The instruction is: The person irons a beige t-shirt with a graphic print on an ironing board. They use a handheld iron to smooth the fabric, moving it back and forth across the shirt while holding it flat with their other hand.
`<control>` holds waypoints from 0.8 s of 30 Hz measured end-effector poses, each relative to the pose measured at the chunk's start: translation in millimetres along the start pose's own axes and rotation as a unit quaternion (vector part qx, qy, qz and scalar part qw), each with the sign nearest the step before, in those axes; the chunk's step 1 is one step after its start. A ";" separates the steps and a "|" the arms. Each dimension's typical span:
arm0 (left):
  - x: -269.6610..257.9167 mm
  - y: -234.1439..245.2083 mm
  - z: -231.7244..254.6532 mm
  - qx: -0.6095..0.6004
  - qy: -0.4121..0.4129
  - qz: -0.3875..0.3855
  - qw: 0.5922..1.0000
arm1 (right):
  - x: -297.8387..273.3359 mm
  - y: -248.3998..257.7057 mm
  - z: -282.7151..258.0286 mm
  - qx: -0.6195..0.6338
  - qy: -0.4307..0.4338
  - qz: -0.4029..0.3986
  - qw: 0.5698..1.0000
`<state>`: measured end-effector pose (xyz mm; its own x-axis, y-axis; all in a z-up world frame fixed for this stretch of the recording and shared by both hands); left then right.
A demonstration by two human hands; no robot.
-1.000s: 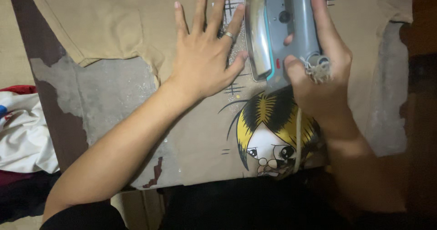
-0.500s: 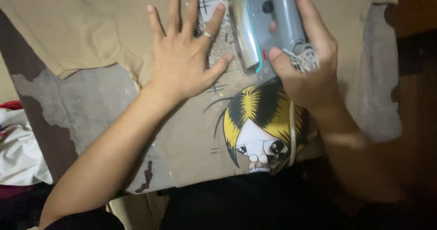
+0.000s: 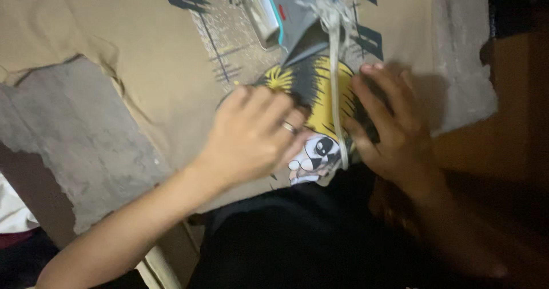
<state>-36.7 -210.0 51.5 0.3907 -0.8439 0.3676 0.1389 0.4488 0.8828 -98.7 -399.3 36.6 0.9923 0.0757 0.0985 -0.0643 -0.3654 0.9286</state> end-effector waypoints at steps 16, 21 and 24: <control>-5.8 -49.1 91.0 -0.015 0.043 0.015 0.999 | -58.1 -15.1 60.0 -0.190 0.121 0.043 0.973; -13.9 -58.9 94.1 0.100 0.058 -0.008 0.993 | -61.4 -1.1 53.4 -0.186 0.116 0.022 0.975; -14.2 -64.2 95.7 0.150 0.060 0.006 0.987 | -62.7 -0.8 41.5 -0.140 0.156 0.051 0.976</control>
<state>-138.2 -254.9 17.7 0.4980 -0.7906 0.3565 -0.1345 0.3357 0.9323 -156.4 -442.3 14.8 0.9012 0.3472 0.2593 -0.2312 -0.1209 0.9654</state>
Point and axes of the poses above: each hand's wrist, its own x-axis towards the middle knuckle, its own y-axis out of the back of the hand, z = x × y, the point moved 7 cm from there along x, towards the middle knuckle, and after that the axes turned 8 degrees about -y, right-handed, at the moved point
